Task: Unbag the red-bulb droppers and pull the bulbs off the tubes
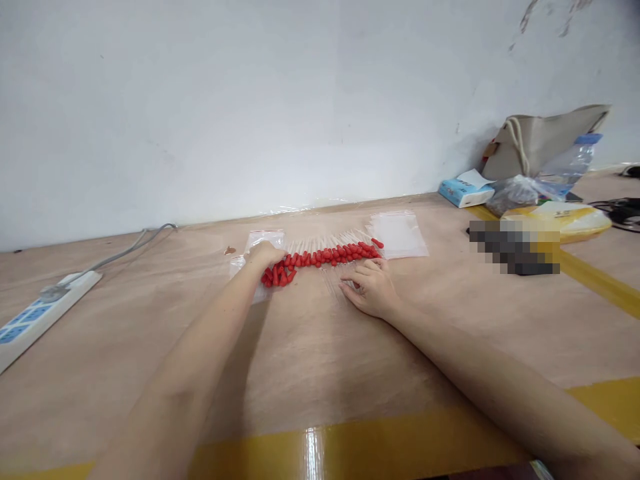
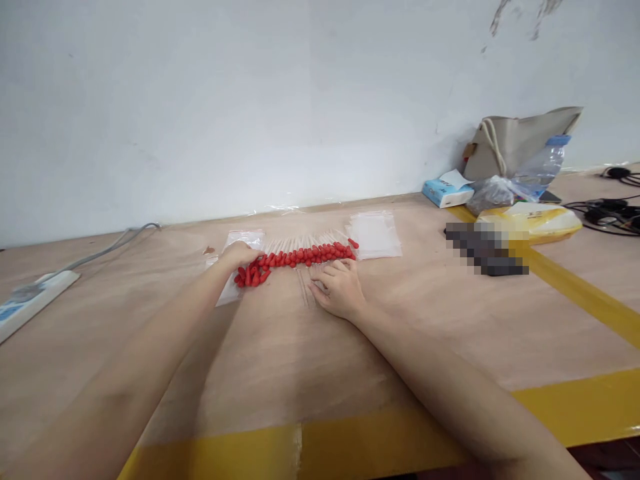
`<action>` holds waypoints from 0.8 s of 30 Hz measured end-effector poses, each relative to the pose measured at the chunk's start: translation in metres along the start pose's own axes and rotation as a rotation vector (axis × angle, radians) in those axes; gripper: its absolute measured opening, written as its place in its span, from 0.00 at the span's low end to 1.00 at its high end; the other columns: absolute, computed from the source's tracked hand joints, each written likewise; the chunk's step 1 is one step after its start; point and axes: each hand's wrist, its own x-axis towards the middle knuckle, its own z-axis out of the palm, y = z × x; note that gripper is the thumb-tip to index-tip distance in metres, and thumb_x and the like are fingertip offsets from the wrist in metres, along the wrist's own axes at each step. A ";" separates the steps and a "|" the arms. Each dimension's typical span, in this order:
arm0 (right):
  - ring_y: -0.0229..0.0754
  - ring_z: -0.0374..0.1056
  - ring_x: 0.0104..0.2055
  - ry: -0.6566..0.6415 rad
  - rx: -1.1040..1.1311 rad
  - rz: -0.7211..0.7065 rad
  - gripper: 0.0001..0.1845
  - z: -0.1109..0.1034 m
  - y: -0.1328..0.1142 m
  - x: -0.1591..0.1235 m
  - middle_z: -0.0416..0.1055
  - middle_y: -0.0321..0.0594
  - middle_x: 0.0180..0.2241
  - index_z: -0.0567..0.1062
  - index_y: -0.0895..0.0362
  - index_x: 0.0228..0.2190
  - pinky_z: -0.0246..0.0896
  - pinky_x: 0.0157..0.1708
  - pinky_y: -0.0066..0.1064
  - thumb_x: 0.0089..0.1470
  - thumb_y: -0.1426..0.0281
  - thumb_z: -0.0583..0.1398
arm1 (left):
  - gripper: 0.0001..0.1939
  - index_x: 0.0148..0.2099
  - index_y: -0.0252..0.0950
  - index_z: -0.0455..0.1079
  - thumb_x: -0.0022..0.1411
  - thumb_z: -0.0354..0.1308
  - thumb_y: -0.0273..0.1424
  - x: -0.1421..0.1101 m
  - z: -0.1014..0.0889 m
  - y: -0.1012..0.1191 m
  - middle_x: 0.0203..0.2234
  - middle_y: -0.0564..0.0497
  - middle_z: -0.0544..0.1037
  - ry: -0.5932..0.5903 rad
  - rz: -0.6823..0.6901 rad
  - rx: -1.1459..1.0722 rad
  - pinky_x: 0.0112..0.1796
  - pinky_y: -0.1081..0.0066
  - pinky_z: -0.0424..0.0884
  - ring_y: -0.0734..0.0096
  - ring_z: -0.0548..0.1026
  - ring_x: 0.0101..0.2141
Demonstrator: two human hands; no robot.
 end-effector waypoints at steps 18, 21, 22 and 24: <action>0.37 0.61 0.29 0.077 -0.013 0.065 0.08 0.002 0.000 -0.001 0.68 0.34 0.22 0.74 0.54 0.29 0.46 0.42 0.36 0.52 0.67 0.55 | 0.20 0.33 0.34 0.65 0.64 0.34 0.34 -0.024 -0.008 0.002 0.23 0.48 0.73 0.329 0.188 -0.333 0.29 0.71 0.64 0.69 0.71 0.25; 0.40 0.63 0.36 0.149 -0.001 0.113 0.14 0.001 0.001 -0.002 0.69 0.40 0.32 0.71 0.55 0.39 0.49 0.43 0.36 0.52 0.64 0.55 | 0.13 0.35 0.35 0.62 0.64 0.38 0.35 -0.069 0.002 -0.003 0.24 0.52 0.71 0.353 0.590 -0.475 0.29 0.73 0.64 0.73 0.69 0.24; 0.42 0.63 0.39 0.180 0.005 0.116 0.19 0.000 0.001 -0.003 0.69 0.43 0.36 0.69 0.56 0.44 0.50 0.43 0.37 0.51 0.61 0.56 | 0.12 0.36 0.36 0.61 0.64 0.39 0.34 -0.085 0.009 -0.006 0.23 0.53 0.71 0.279 0.724 -0.474 0.29 0.73 0.63 0.74 0.68 0.24; 0.45 0.61 0.46 0.221 0.007 0.084 0.29 -0.003 0.000 -0.003 0.66 0.48 0.44 0.64 0.58 0.50 0.51 0.45 0.38 0.49 0.57 0.57 | 0.08 0.35 0.36 0.61 0.63 0.43 0.33 -0.112 0.026 -0.015 0.25 0.53 0.70 0.184 0.900 -0.376 0.29 0.73 0.63 0.74 0.68 0.25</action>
